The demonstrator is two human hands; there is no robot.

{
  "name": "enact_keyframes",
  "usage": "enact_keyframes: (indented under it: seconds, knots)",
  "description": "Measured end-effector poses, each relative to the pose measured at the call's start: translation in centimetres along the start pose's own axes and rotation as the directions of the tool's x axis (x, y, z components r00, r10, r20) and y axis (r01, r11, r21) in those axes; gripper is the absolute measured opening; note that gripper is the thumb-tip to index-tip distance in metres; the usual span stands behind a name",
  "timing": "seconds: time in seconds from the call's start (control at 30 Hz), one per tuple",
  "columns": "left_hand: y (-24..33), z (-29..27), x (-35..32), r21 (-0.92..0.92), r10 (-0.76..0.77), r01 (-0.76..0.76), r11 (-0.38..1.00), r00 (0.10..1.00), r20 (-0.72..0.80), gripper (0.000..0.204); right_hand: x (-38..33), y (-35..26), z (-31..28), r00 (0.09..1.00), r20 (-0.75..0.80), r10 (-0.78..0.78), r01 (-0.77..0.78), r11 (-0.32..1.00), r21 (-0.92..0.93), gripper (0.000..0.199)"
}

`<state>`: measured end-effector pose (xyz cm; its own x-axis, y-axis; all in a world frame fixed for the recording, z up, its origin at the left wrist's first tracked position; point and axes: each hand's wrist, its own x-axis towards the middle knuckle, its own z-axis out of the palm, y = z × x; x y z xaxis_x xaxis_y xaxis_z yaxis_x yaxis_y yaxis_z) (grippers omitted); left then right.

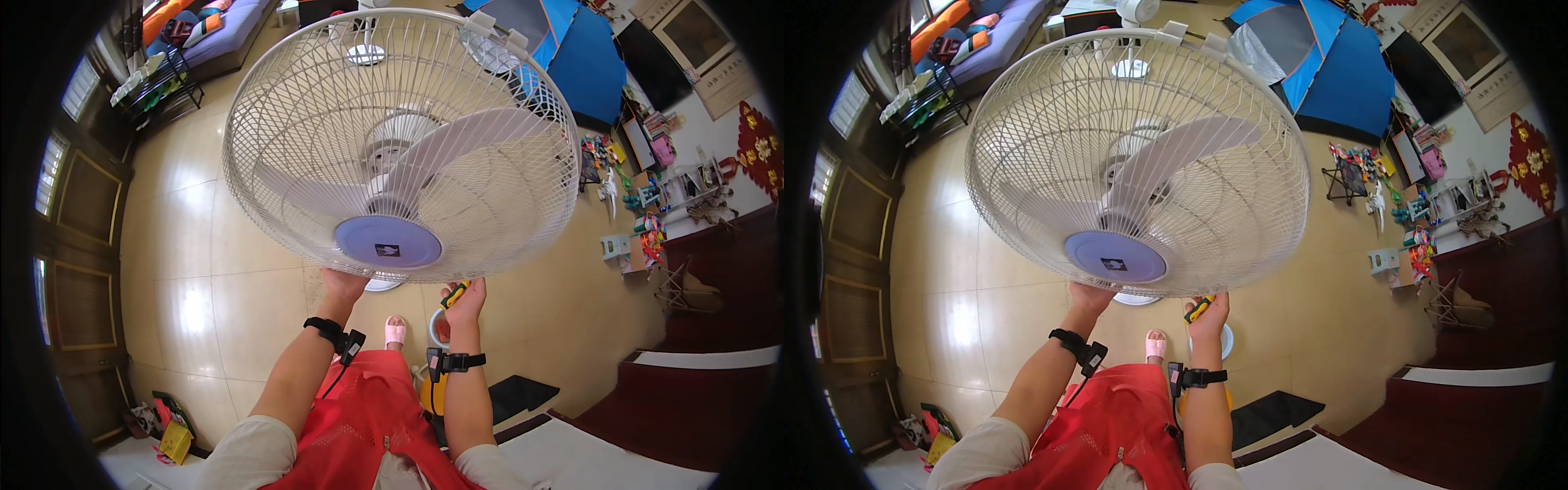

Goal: The person aligns the front and back guards of a standing fan, then uses a screwdriver to tighten the screw on the guard's plastic rim to secure the components together.

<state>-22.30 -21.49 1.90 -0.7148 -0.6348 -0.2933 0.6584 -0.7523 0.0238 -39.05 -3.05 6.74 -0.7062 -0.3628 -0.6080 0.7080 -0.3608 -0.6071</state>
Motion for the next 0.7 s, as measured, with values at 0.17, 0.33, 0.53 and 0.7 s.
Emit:
enact_keyframes:
  seconds: [0.17,0.33,0.53,0.7]
  knots:
    - [-0.1,0.8,-0.9,-0.02,-0.022,0.022,1.0,1.0,0.008,0.061,-0.9,-0.5,-0.1,0.998,-0.046,0.03,-0.031,0.999,-0.013,0.027]
    - [-0.3,1.7,-1.2,0.034,-0.023,0.023,0.999,1.0,-0.01,0.058,-0.3,-1.9,-1.1,0.995,-0.004,0.1,-0.1,0.994,-0.05,0.027]
    - [-0.2,2.1,-1.3,-0.041,-0.007,0.005,0.999,0.998,-0.06,0.058,-0.6,-5.1,-1.1,0.994,-0.089,0.063,-0.072,0.992,-0.101,0.025]
    - [-0.5,3.8,-1.8,-0.065,0.008,-0.015,0.998,0.993,-0.114,0.058,-1.5,-11.0,0.6,0.968,-0.106,-0.228,0.21,0.965,-0.159,0.048]
